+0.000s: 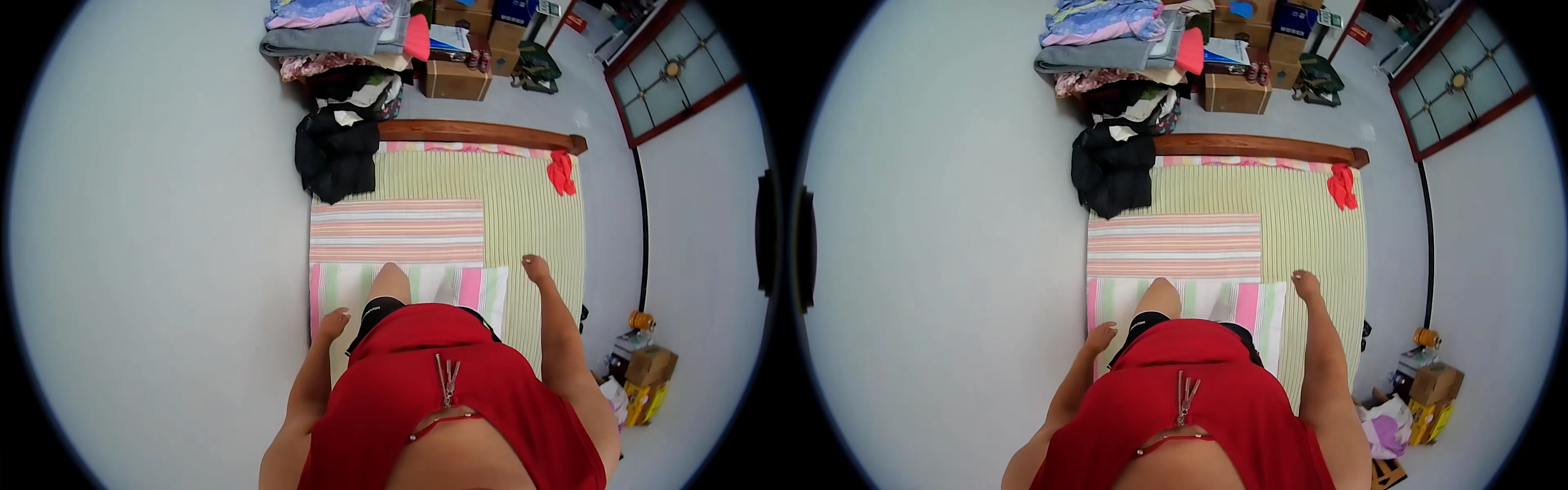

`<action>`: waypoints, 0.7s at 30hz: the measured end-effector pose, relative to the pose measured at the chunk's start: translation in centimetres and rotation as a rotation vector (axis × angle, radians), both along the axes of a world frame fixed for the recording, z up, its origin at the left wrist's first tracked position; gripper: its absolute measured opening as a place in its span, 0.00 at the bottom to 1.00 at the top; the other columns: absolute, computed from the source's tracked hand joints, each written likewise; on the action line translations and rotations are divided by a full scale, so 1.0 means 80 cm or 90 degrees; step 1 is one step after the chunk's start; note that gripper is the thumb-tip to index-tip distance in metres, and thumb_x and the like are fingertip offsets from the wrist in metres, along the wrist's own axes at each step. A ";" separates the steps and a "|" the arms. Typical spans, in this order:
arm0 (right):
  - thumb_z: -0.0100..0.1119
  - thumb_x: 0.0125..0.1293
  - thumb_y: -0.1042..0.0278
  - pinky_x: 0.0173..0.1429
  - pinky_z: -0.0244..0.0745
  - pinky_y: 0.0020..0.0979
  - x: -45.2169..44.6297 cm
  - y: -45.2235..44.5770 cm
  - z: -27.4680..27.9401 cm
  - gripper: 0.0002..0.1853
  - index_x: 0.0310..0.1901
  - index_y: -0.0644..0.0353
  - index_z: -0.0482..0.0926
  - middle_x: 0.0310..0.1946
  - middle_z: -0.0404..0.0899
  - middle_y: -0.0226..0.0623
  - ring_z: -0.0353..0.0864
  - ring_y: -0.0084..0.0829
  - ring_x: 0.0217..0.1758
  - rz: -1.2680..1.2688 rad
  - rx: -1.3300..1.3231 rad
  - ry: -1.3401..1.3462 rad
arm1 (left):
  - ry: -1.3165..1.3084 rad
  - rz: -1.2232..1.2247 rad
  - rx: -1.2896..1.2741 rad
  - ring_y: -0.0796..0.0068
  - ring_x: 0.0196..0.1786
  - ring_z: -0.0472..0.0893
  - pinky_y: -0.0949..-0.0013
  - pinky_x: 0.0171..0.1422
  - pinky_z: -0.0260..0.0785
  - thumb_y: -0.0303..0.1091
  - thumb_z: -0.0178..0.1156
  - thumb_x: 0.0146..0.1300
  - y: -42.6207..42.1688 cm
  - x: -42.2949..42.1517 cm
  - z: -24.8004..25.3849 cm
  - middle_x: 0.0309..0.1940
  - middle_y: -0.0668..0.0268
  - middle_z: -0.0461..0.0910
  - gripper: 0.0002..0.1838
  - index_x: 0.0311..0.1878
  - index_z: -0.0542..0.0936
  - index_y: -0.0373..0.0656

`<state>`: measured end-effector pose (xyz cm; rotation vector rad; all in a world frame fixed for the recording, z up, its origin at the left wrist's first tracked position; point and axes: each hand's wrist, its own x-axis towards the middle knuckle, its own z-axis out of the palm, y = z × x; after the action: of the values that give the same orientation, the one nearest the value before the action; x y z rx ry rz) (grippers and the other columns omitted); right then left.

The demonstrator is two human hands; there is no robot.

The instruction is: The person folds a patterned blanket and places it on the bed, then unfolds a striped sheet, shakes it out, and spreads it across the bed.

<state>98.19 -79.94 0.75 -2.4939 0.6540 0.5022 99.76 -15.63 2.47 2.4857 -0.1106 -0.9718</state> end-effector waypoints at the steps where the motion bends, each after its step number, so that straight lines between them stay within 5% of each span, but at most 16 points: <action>1: 0.55 0.61 0.62 0.41 0.75 0.34 0.043 -0.005 -0.005 0.15 0.48 0.57 0.79 0.33 0.81 0.41 0.80 0.36 0.35 -0.015 0.028 -0.017 | 0.024 0.032 0.007 0.55 0.46 0.78 0.58 0.51 0.69 0.47 0.52 0.61 -0.012 0.018 0.013 0.42 0.55 0.80 0.21 0.52 0.74 0.44; 7: 0.54 0.62 0.66 0.36 0.74 0.30 0.281 0.058 0.042 0.16 0.51 0.60 0.76 0.26 0.80 0.38 0.78 0.28 0.28 0.063 0.091 -0.129 | 0.051 -0.051 0.018 0.54 0.51 0.75 0.58 0.57 0.66 0.48 0.51 0.62 0.005 0.147 -0.044 0.47 0.55 0.78 0.22 0.54 0.74 0.45; 8: 0.56 0.60 0.64 0.43 0.75 0.36 0.306 0.077 0.043 0.16 0.50 0.55 0.77 0.34 0.81 0.45 0.81 0.40 0.37 0.007 0.151 -0.136 | 0.080 -0.067 0.043 0.54 0.53 0.75 0.58 0.58 0.66 0.49 0.50 0.62 0.013 0.177 -0.042 0.49 0.55 0.77 0.22 0.54 0.74 0.45; 9: 0.55 0.61 0.63 0.43 0.74 0.36 0.332 0.100 0.064 0.16 0.50 0.55 0.77 0.35 0.81 0.45 0.80 0.41 0.37 0.022 0.186 -0.113 | 0.064 -0.063 0.054 0.53 0.53 0.75 0.58 0.58 0.66 0.49 0.50 0.62 0.025 0.201 -0.045 0.49 0.55 0.77 0.22 0.54 0.74 0.45; 11: 0.54 0.62 0.66 0.37 0.73 0.28 0.387 0.126 0.051 0.17 0.51 0.59 0.76 0.26 0.78 0.36 0.76 0.26 0.29 0.115 0.217 -0.139 | 0.024 -0.048 0.076 0.53 0.52 0.75 0.57 0.58 0.66 0.49 0.50 0.62 0.049 0.273 -0.055 0.49 0.54 0.77 0.22 0.54 0.74 0.45; 18: 0.54 0.63 0.60 0.36 0.71 0.25 0.552 0.198 0.094 0.18 0.50 0.63 0.76 0.27 0.76 0.30 0.74 0.22 0.29 0.030 0.442 -0.074 | -0.223 0.194 -0.122 0.52 0.46 0.77 0.58 0.49 0.69 0.41 0.53 0.60 0.041 0.479 0.038 0.42 0.53 0.79 0.18 0.51 0.75 0.42; 21: 0.55 0.63 0.57 0.36 0.70 0.24 0.636 0.206 0.121 0.17 0.46 0.62 0.77 0.26 0.75 0.28 0.73 0.20 0.29 -0.024 0.493 -0.025 | -0.148 0.288 -0.163 0.52 0.44 0.78 0.58 0.48 0.70 0.41 0.53 0.60 0.039 0.502 0.027 0.42 0.52 0.79 0.18 0.50 0.75 0.42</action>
<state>149.06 -63.44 10.44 -1.7516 0.3837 0.5584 139.93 -12.49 4.65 2.2348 0.2304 -0.4505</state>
